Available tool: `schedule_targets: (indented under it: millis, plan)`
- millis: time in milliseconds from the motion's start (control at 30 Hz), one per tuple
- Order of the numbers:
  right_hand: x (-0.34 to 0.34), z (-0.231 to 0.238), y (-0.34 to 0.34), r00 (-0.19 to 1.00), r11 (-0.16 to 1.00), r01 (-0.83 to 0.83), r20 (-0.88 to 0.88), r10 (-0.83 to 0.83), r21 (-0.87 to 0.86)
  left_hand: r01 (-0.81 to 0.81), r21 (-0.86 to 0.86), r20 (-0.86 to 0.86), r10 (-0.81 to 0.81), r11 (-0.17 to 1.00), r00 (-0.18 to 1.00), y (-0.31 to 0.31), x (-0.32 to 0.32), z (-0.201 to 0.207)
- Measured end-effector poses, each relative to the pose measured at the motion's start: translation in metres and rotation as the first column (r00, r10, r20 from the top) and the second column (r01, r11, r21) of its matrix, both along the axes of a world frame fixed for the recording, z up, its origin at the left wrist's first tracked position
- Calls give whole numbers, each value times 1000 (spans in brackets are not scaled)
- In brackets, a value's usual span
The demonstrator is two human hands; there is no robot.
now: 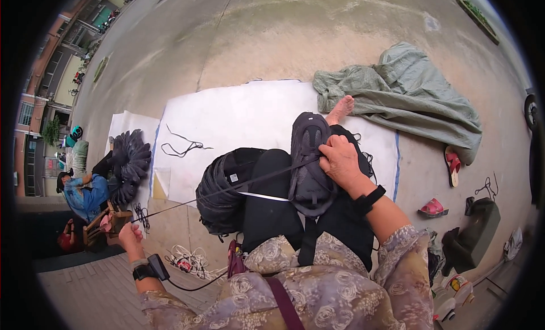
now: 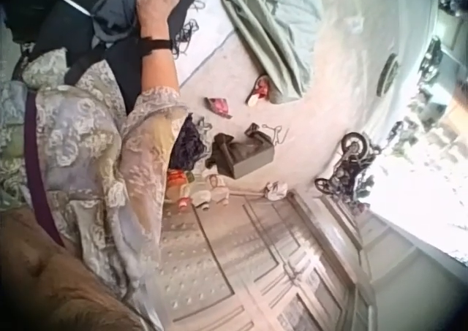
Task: Insert and thread laces into a black sneaker.
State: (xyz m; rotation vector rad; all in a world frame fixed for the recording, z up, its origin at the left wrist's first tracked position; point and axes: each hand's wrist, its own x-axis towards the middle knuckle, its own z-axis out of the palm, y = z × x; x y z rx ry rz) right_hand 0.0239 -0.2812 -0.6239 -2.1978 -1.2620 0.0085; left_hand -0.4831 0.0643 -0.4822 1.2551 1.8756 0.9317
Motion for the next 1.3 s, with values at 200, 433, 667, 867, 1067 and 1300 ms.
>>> schedule_targets:
  millis: [200, 433, 667, 867, 1067, 1300]
  plan:
    - [6, -10, 15, 999, 991, -45, -31, 41, -125, 156, 229, 674, -272, 961, 687, 36, 19, 53]
    - [32, -6, 9, 981, 914, -195, -55, 188, -356, 367, 458, 779, -565, 810, 273, 53, 45, 95]
    - [33, -11, 5, 971, 903, -193, 61, 233, -384, 406, 486, 781, -593, 774, 195, 54, 65, 106]
    - [37, -54, 9, 966, 963, 251, -34, -255, -101, 408, 537, 768, -628, 738, 126, 46, 78, 111]
    - [33, -53, 7, 332, 793, 609, -912, -241, 13, 374, 411, 809, -522, 832, 272, 24, 71, 117]
    - [12, -55, -6, 333, 747, 661, -919, -209, 70, 134, 266, 711, -289, 954, 641, 23, -32, 93]
